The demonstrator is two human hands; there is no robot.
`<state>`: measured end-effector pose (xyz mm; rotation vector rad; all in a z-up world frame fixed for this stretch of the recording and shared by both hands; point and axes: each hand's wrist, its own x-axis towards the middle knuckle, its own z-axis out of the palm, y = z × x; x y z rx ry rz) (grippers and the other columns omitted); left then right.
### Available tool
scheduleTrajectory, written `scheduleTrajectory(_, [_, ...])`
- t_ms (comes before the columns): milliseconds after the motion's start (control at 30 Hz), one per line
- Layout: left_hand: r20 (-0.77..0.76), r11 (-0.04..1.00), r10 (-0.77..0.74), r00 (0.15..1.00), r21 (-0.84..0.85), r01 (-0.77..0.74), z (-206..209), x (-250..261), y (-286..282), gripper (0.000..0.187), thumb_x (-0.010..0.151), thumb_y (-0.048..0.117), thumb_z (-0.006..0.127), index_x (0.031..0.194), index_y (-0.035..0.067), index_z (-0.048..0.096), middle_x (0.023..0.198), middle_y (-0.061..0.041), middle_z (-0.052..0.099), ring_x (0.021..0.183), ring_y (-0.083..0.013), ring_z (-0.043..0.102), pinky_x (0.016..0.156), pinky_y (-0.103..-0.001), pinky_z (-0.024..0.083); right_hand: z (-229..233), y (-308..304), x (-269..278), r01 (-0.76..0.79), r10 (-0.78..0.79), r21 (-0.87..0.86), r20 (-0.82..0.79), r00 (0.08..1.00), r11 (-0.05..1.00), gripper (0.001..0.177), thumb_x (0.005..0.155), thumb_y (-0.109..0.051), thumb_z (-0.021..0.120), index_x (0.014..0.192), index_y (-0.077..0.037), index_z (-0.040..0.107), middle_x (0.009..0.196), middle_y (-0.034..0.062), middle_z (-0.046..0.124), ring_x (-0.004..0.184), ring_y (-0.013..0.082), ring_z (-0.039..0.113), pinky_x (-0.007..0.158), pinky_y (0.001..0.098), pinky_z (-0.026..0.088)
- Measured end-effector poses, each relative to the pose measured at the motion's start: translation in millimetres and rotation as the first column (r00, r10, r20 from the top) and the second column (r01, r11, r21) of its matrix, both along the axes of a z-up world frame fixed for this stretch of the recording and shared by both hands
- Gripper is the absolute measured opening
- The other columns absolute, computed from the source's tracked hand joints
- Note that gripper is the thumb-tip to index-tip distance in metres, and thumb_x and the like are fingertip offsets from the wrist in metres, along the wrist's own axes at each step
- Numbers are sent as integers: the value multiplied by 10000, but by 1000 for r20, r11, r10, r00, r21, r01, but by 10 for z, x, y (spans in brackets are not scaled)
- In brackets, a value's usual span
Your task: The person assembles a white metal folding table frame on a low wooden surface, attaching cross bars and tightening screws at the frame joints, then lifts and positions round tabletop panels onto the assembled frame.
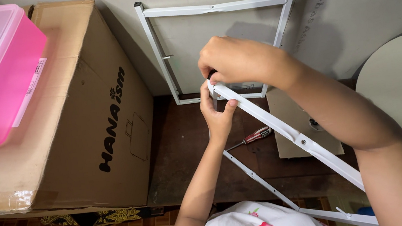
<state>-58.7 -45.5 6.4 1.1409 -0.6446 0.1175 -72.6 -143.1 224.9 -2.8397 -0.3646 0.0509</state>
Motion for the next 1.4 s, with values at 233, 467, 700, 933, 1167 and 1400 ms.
scheduleTrajectory(233, [-6,1000,2,1000,17,-2,-13,6,11,894,817,672,805,1333,2,515,1143,-40,579,1102,-159,566,1040,-327,468,-28,-76,31,-121,121,38,-1,993,992,252,690,36,703,884,-81,812,989,40,775,892,258,731,746,399,576])
scheduleTrajectory(467, [21,1000,20,1000,8,-20,32,-19,33,965,817,705,782,1397,-4,479,1248,-53,583,1206,-161,564,1097,-327,436,26,-31,22,88,-95,-119,-53,994,989,249,850,-277,806,985,-72,763,981,123,776,884,289,742,800,399,583])
scheduleTrajectory(700, [-12,999,16,1000,42,-15,-86,25,42,928,811,707,788,1335,-6,509,1111,-49,569,1055,-154,565,993,-320,480,18,-38,28,-169,167,36,53,985,985,243,683,43,749,882,-85,802,931,38,741,827,240,723,693,380,571])
scheduleTrajectory(933, [9,1000,18,1000,-4,-18,-66,-7,71,940,821,672,795,1405,2,489,1264,-63,567,1207,-169,545,1109,-334,426,60,-113,72,-267,248,143,138,959,953,158,752,-36,724,905,-27,763,895,80,709,753,219,715,657,358,582])
scheduleTrajectory(1167, [-8,999,-52,999,-12,52,9,11,94,876,841,570,829,1408,-3,488,1323,-79,561,1272,-189,530,1162,-352,391,217,-77,-88,-133,124,33,194,973,991,163,742,-84,658,859,-14,746,881,96,714,723,280,686,635,400,558])
scheduleTrajectory(1400, [-5,999,-15,1000,-32,15,-60,52,119,849,853,558,822,1402,-6,506,1283,-69,570,1211,-177,537,1113,-344,422,364,128,-119,-166,215,-185,291,932,969,102,723,-27,656,796,-10,726,839,134,705,712,346,693,661,445,564])
